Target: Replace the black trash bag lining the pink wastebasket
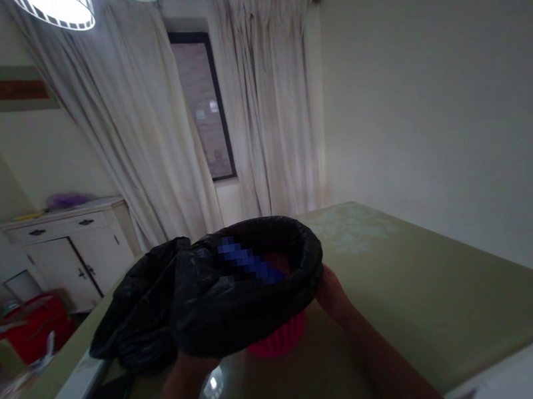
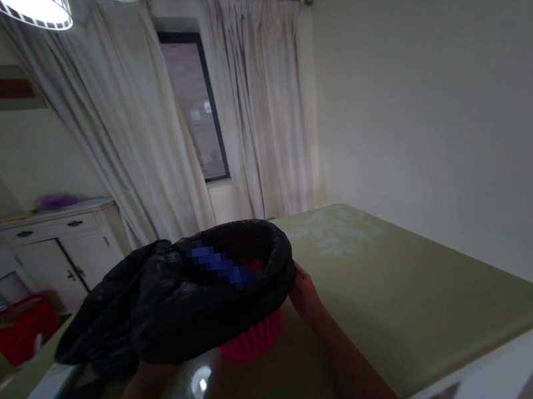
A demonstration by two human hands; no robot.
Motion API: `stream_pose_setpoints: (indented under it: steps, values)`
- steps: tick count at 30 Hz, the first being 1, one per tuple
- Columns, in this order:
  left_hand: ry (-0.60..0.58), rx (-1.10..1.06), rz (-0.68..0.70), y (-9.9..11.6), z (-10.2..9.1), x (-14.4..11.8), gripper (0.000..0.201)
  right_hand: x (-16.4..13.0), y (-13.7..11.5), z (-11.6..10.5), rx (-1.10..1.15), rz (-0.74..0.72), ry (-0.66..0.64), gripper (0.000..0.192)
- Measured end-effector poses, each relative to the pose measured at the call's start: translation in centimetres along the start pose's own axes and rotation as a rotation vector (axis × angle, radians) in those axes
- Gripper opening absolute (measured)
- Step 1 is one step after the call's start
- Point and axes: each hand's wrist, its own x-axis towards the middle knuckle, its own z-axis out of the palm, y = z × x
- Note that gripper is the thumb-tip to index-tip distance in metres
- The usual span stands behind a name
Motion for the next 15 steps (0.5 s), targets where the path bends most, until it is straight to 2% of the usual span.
stream_pose_setpoints:
  steps: [2, 4, 8, 11, 15]
  values:
    - [-0.055, 0.032, 0.143, 0.7, -1.3, 0.6, 0.028, 0.2, 0.1, -0.1, -0.017, -0.013, -0.026, 0.066]
    - [-0.142, 0.032, 0.205, 2.6, -2.7, 1.8, 0.028, 0.3, 0.1, -0.3, -0.039, -0.046, -0.049, 0.066]
    - [-0.245, 0.041, 0.144, 8.0, -4.9, 5.1, 0.036, 0.5, 0.2, -0.7, -0.090, -0.094, -0.054, 0.058]
    - [-0.310, 0.048, 0.098, 10.9, -5.2, 7.4, 0.037, 0.7, -0.1, -1.0, -0.097, -0.075, -0.032, 0.058]
    - [-0.314, 0.042, 0.137, 12.3, -4.0, 9.0, 0.035, 1.2, -1.1, -1.2, -0.095, -0.064, 0.050, 0.065]
